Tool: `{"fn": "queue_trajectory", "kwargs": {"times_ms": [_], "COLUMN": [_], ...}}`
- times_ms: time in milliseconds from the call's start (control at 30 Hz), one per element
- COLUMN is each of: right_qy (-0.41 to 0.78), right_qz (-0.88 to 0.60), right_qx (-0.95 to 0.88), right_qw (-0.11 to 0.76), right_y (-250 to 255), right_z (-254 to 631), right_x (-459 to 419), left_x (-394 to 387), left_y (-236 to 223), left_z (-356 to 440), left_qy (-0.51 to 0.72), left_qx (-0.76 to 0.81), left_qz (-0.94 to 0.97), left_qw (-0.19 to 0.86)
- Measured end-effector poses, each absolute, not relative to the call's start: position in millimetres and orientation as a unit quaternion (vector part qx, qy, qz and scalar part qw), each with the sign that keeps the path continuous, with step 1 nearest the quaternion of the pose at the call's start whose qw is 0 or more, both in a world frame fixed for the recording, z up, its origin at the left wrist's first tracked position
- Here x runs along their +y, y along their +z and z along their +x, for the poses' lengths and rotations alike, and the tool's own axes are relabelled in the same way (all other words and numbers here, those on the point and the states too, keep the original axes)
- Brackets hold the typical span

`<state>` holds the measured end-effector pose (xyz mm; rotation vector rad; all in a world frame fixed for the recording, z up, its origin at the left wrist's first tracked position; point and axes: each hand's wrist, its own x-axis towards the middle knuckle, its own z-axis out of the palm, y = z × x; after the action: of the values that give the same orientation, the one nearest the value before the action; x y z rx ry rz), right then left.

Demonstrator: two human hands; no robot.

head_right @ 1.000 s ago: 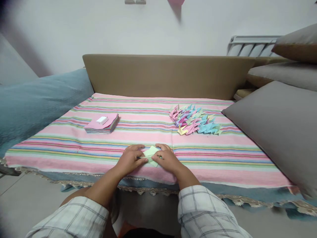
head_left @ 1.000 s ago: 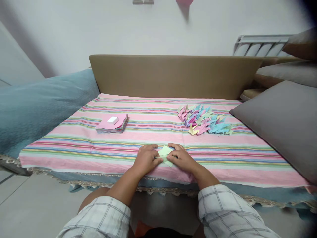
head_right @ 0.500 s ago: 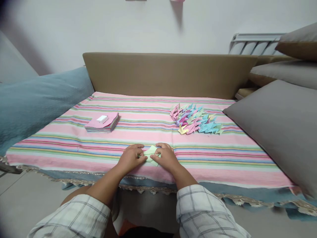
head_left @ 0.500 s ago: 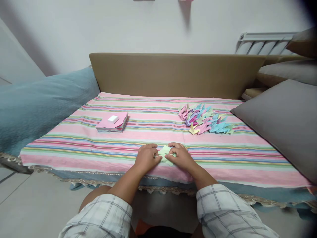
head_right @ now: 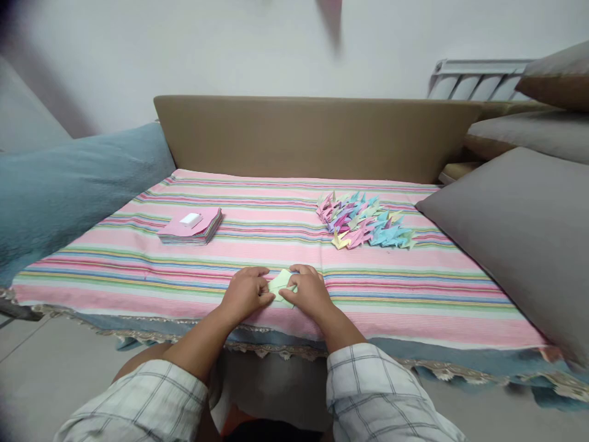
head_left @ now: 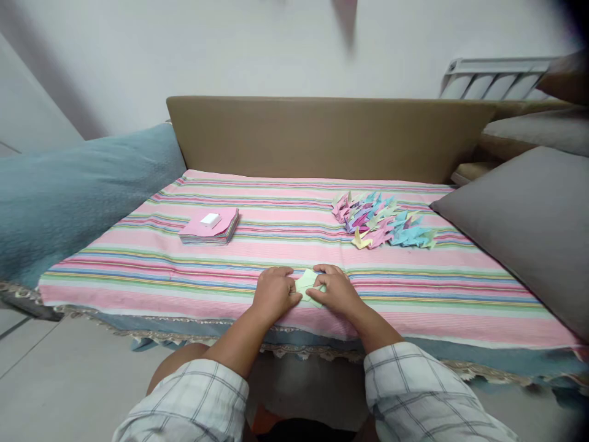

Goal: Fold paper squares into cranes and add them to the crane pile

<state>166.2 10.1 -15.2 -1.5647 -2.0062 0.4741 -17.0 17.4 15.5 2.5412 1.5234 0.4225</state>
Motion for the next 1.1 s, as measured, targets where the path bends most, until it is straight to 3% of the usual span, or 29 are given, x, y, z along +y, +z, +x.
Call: {"fn": "queue_trajectory", "kwargs": {"times_ms": [267, 433, 633, 1100], "right_qy": [0.112, 0.048, 0.054, 0.093], "right_qz": [-0.549, -0.520, -0.510, -0.543], "right_qx": [-0.766, -0.801, -0.820, -0.790], "right_qw": [0.315, 0.293, 0.253, 0.269], "right_y": [-12, -5, -9, -12], "right_z": [163, 160, 161, 157], "right_x": [4, -2, -1, 1], "left_x": [14, 11, 9, 13], "left_y": [15, 13, 13, 12], "left_z": [-16, -17, -21, -33], "left_qy": [0.152, 0.176, 0.201, 0.162], "left_qx": [0.518, 0.517, 0.532, 0.562], "left_qz": [0.837, 0.833, 0.817, 0.805], "left_qw": [0.089, 0.084, 0.099, 0.102]}}
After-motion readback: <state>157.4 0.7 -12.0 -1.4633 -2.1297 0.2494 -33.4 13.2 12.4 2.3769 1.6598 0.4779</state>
